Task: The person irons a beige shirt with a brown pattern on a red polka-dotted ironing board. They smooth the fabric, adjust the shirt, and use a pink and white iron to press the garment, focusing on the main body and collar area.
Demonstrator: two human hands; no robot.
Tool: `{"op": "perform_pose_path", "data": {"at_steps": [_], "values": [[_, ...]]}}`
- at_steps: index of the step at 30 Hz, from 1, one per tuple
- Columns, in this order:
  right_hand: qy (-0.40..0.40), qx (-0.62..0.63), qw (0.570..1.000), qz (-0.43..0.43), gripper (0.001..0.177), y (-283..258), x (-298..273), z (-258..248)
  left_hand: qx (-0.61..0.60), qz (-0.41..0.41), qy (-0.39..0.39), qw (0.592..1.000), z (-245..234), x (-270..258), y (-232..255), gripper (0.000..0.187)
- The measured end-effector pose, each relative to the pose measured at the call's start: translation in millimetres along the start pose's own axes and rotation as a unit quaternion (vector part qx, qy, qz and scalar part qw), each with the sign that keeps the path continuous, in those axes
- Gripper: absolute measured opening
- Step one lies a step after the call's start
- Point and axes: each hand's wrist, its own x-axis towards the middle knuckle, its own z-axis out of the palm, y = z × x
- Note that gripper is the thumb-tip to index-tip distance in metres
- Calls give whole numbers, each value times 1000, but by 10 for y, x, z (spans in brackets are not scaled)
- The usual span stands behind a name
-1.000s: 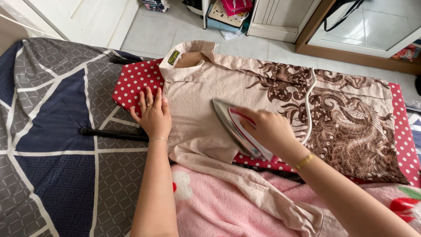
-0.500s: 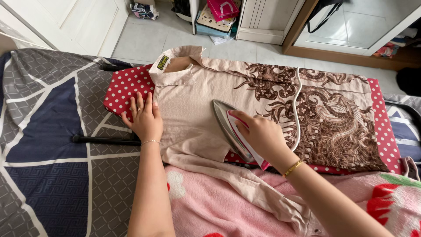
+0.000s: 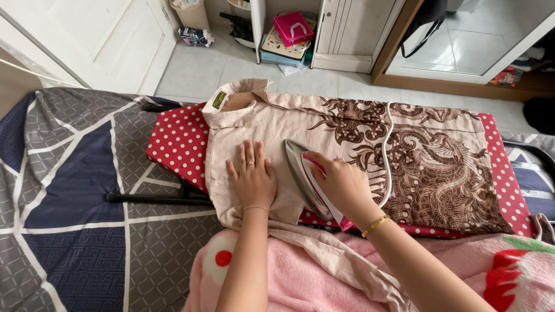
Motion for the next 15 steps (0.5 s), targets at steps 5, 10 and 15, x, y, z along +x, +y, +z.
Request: {"op": "perform_pose_path", "data": {"at_steps": [5,10,15], "values": [[60,35,998,-1,30,100,428,175,18,12,-18,1000,-135,-8,38,49],[64,0,998,7,31,139,453,170,16,14,-26,999,-266,46,73,55],[-5,-15,999,34,34,204,-211,-10,6,8,-64,998,-206,46,50,58]]}}
